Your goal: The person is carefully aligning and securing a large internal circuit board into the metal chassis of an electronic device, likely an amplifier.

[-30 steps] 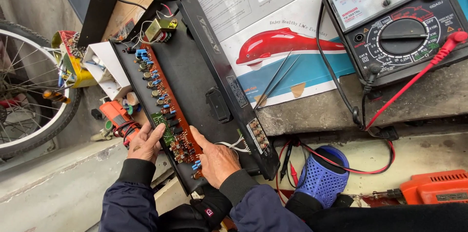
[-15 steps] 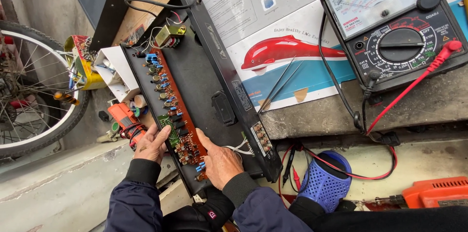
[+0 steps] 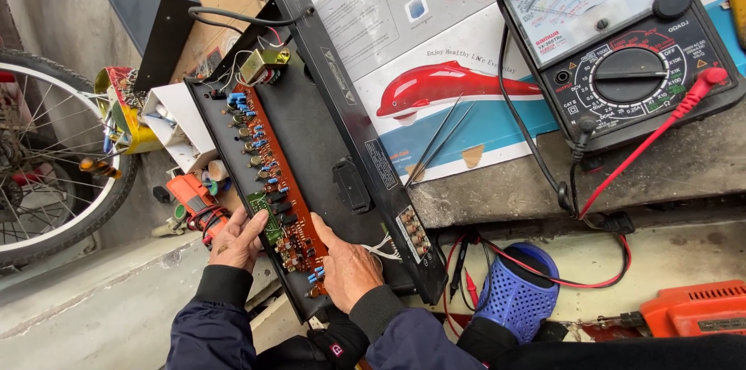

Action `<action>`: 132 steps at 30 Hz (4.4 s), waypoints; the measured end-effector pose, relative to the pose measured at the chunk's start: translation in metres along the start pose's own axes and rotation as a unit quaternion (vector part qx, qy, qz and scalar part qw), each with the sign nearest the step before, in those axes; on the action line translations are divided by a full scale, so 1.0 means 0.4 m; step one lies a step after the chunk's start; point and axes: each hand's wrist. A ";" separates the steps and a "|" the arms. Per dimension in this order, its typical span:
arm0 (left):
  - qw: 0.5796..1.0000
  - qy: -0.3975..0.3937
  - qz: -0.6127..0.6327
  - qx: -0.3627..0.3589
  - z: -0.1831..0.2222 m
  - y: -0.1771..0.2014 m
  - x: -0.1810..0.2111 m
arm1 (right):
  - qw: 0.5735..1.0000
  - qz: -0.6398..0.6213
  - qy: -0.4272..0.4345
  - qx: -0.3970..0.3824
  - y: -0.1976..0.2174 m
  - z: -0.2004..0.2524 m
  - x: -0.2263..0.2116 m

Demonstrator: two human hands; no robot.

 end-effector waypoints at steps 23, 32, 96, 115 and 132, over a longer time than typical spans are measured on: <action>0.999 0.009 0.028 -0.029 -0.001 -0.015 0.004 | 0.998 -0.021 0.020 0.055 -0.031 0.006 0.005; 1.000 0.000 0.002 -0.019 -0.013 -0.004 -0.006 | 0.999 -0.005 -0.013 0.050 -0.044 0.001 -0.006; 0.997 0.009 -0.076 -0.021 -0.031 -0.041 0.034 | 0.988 0.071 -0.032 0.133 0.042 -0.294 -0.112; 0.989 0.063 -0.076 0.108 -0.104 -0.064 0.079 | 0.992 0.046 -0.013 0.117 0.065 -0.283 -0.123; 0.969 -0.063 -0.195 0.137 -0.190 -0.093 0.080 | 0.990 0.076 -0.063 0.097 0.078 -0.274 -0.150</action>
Point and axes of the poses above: each hand's wrist, its own z-axis away from the middle knuckle, its own y-axis out of the back of the hand, x = y × z, and after that the axes turned 14 degrees about z, right-handed
